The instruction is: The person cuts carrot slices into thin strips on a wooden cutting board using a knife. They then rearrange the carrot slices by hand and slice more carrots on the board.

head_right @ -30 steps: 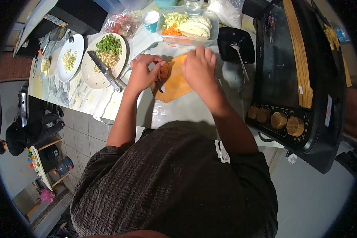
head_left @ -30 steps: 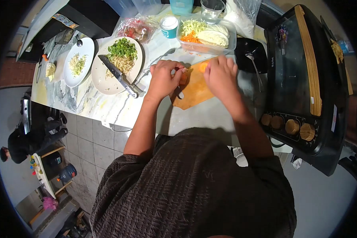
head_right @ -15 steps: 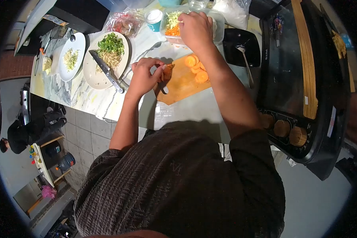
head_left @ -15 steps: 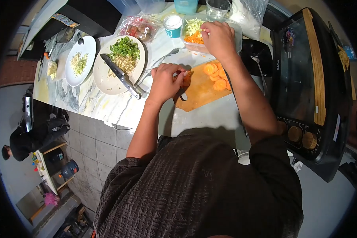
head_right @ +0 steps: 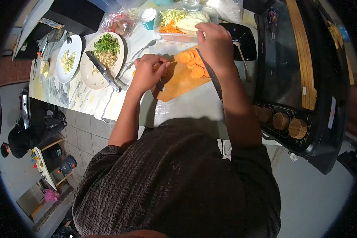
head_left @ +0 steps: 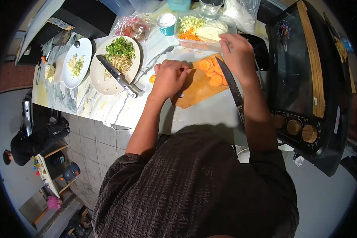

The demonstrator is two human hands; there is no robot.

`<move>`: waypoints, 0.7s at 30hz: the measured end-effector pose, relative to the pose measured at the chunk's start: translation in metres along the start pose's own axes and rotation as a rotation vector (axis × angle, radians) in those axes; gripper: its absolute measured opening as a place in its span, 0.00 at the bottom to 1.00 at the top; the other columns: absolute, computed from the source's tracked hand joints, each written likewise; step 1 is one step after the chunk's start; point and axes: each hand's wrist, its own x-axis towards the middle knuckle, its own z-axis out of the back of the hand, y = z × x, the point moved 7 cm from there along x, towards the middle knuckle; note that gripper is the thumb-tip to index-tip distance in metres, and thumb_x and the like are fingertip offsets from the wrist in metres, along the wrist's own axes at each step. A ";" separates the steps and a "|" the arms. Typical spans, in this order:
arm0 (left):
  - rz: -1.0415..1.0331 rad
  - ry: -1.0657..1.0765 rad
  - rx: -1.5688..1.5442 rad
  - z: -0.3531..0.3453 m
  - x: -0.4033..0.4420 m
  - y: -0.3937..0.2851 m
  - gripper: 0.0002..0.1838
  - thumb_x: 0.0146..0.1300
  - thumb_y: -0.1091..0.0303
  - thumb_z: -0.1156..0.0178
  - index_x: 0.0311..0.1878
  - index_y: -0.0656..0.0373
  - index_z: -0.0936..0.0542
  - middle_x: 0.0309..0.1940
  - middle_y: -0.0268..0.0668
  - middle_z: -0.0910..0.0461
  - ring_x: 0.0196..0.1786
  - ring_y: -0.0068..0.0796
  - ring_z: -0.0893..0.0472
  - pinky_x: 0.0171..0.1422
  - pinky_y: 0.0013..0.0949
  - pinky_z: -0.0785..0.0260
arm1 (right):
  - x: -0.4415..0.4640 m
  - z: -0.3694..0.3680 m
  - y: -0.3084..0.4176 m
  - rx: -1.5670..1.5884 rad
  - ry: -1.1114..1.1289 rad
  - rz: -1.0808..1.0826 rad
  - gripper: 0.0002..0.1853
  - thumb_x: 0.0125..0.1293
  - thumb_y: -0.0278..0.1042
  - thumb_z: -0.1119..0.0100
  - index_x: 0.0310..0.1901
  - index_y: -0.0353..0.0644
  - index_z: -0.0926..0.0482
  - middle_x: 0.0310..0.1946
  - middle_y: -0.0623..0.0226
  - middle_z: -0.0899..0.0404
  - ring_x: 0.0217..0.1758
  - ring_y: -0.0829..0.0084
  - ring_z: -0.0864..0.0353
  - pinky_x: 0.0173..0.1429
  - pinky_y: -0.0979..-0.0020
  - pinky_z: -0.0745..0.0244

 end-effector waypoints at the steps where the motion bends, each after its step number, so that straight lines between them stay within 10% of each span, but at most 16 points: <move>1: -0.020 0.015 -0.005 -0.005 0.001 -0.002 0.07 0.60 0.61 0.37 0.36 0.52 0.17 0.34 0.32 0.18 0.46 0.37 0.24 0.52 0.41 0.44 | -0.008 0.008 -0.003 -0.006 0.043 -0.140 0.06 0.57 0.31 0.34 0.35 0.43 0.19 0.32 0.63 0.18 0.39 0.59 0.19 0.43 0.60 0.25; 21: -0.007 0.027 0.096 -0.076 -0.014 -0.045 0.19 0.50 0.50 0.28 0.37 0.52 0.18 0.38 0.34 0.21 0.49 0.39 0.28 0.54 0.43 0.45 | -0.234 0.062 -0.010 -0.217 0.284 -0.715 0.18 0.54 0.43 0.28 0.38 0.39 0.23 0.34 0.58 0.22 0.38 0.53 0.23 0.44 0.55 0.30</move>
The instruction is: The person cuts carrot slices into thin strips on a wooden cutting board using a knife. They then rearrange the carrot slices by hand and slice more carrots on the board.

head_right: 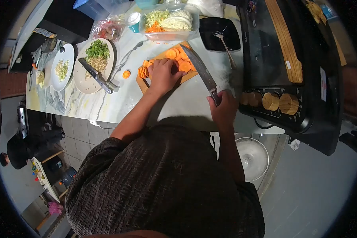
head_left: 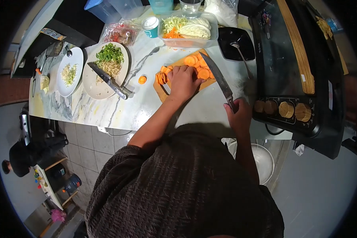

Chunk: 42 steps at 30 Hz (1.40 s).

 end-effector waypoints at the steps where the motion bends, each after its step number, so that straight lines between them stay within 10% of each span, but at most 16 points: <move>1: 0.017 0.022 -0.004 0.000 0.001 0.002 0.18 0.50 0.51 0.28 0.37 0.52 0.18 0.38 0.34 0.20 0.49 0.39 0.28 0.54 0.43 0.45 | -0.001 -0.004 -0.003 0.001 -0.005 -0.005 0.18 0.54 0.43 0.28 0.38 0.39 0.23 0.34 0.58 0.22 0.38 0.53 0.23 0.44 0.55 0.30; 38: 0.087 0.073 -0.177 0.015 0.005 0.023 0.07 0.61 0.66 0.38 0.41 0.54 0.15 0.35 0.40 0.16 0.43 0.41 0.21 0.48 0.42 0.43 | -0.018 -0.010 0.022 0.401 0.017 -0.061 0.11 0.65 0.37 0.38 0.37 0.38 0.23 0.31 0.57 0.24 0.34 0.57 0.24 0.39 0.61 0.30; 42: 0.107 0.067 -0.282 0.025 0.006 0.020 0.11 0.64 0.65 0.39 0.45 0.60 0.18 0.34 0.43 0.16 0.34 0.34 0.18 0.42 0.34 0.29 | -0.019 -0.012 0.020 0.446 0.024 -0.091 0.11 0.65 0.37 0.38 0.37 0.38 0.23 0.30 0.58 0.24 0.32 0.60 0.24 0.39 0.62 0.30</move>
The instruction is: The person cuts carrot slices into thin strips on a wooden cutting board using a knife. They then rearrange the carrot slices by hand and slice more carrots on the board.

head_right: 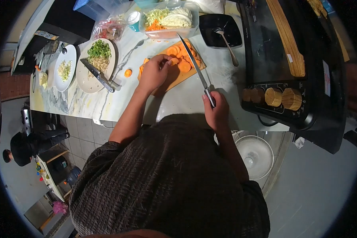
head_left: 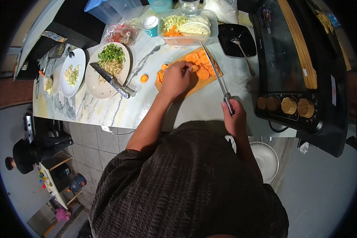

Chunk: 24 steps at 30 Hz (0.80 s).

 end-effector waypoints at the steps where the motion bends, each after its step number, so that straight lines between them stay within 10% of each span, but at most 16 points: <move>1: 0.040 0.009 -0.059 0.001 0.001 0.001 0.11 0.64 0.65 0.39 0.45 0.61 0.18 0.33 0.44 0.17 0.32 0.33 0.19 0.40 0.33 0.27 | 0.000 0.000 0.000 0.000 0.001 0.001 0.11 0.65 0.37 0.38 0.37 0.38 0.23 0.30 0.58 0.24 0.32 0.60 0.24 0.39 0.62 0.30; 10: 0.250 0.032 -0.137 0.016 -0.016 0.024 0.12 0.63 0.66 0.40 0.45 0.63 0.20 0.31 0.42 0.16 0.36 0.36 0.16 0.44 0.35 0.26 | -0.009 -0.018 0.013 0.099 0.229 -0.101 0.13 0.72 0.40 0.47 0.39 0.37 0.25 0.23 0.55 0.27 0.26 0.63 0.25 0.33 0.65 0.32; 12: 0.218 -0.007 -0.187 0.013 -0.022 0.028 0.12 0.63 0.67 0.40 0.47 0.63 0.19 0.31 0.42 0.16 0.35 0.36 0.17 0.44 0.35 0.26 | -0.010 -0.026 0.009 0.140 0.249 -0.045 0.14 0.75 0.40 0.52 0.41 0.36 0.24 0.20 0.73 0.33 0.25 0.82 0.35 0.31 0.74 0.36; 24: 0.170 -0.085 -0.081 0.002 -0.047 0.019 0.12 0.63 0.64 0.40 0.45 0.60 0.18 0.31 0.44 0.15 0.36 0.41 0.15 0.43 0.38 0.24 | -0.009 -0.037 0.011 -0.126 0.349 -0.117 0.18 0.74 0.44 0.51 0.40 0.34 0.24 0.21 0.55 0.30 0.26 0.67 0.29 0.37 0.66 0.32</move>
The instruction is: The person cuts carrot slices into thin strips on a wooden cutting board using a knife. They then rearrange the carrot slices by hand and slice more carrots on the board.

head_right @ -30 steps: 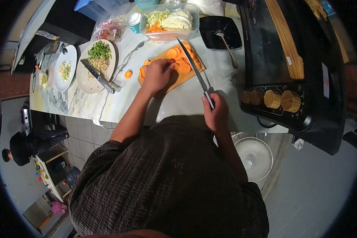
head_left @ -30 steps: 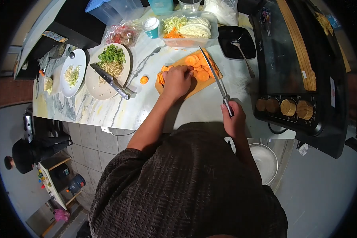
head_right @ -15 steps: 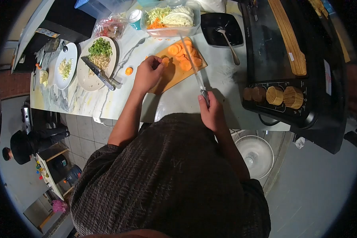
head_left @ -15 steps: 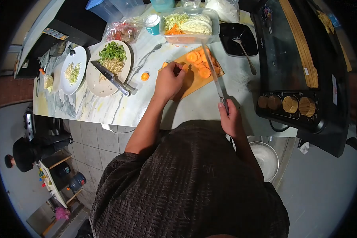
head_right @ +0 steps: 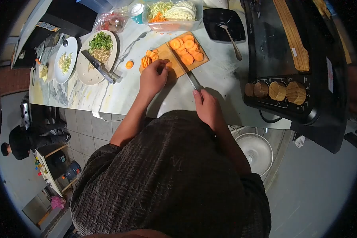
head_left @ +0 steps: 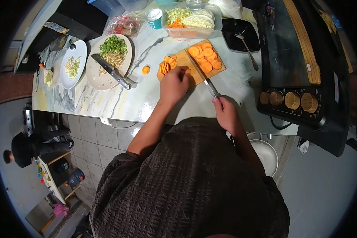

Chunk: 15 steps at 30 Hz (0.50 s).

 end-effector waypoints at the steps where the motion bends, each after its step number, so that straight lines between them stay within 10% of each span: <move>1: -0.027 -0.013 0.078 0.002 0.000 -0.004 0.12 0.63 0.63 0.39 0.44 0.60 0.18 0.31 0.44 0.15 0.37 0.44 0.16 0.43 0.40 0.24 | 0.000 0.000 0.000 0.000 0.001 -0.001 0.18 0.74 0.44 0.51 0.40 0.34 0.24 0.21 0.55 0.30 0.26 0.67 0.29 0.37 0.66 0.32; 7: 0.086 0.022 0.324 0.002 0.002 -0.003 0.17 0.62 0.55 0.37 0.35 0.63 0.20 0.29 0.46 0.16 0.35 0.46 0.16 0.40 0.44 0.24 | 0.003 -0.002 -0.005 0.092 0.068 -0.068 0.22 0.74 0.48 0.51 0.35 0.34 0.24 0.20 0.64 0.29 0.22 0.74 0.27 0.30 0.70 0.30; 9: 0.113 0.019 0.365 0.005 0.003 -0.005 0.18 0.62 0.54 0.37 0.35 0.63 0.20 0.28 0.46 0.16 0.35 0.47 0.16 0.40 0.44 0.25 | 0.002 -0.005 -0.006 0.108 0.152 -0.156 0.22 0.72 0.49 0.51 0.36 0.32 0.25 0.34 0.42 0.22 0.42 0.40 0.24 0.44 0.55 0.29; 15: 0.211 0.053 0.402 0.004 0.005 0.004 0.21 0.61 0.51 0.37 0.35 0.63 0.19 0.28 0.47 0.16 0.35 0.49 0.16 0.40 0.45 0.25 | 0.006 -0.010 -0.005 0.157 0.147 -0.135 0.23 0.72 0.50 0.51 0.38 0.32 0.25 0.35 0.42 0.22 0.43 0.40 0.24 0.45 0.55 0.29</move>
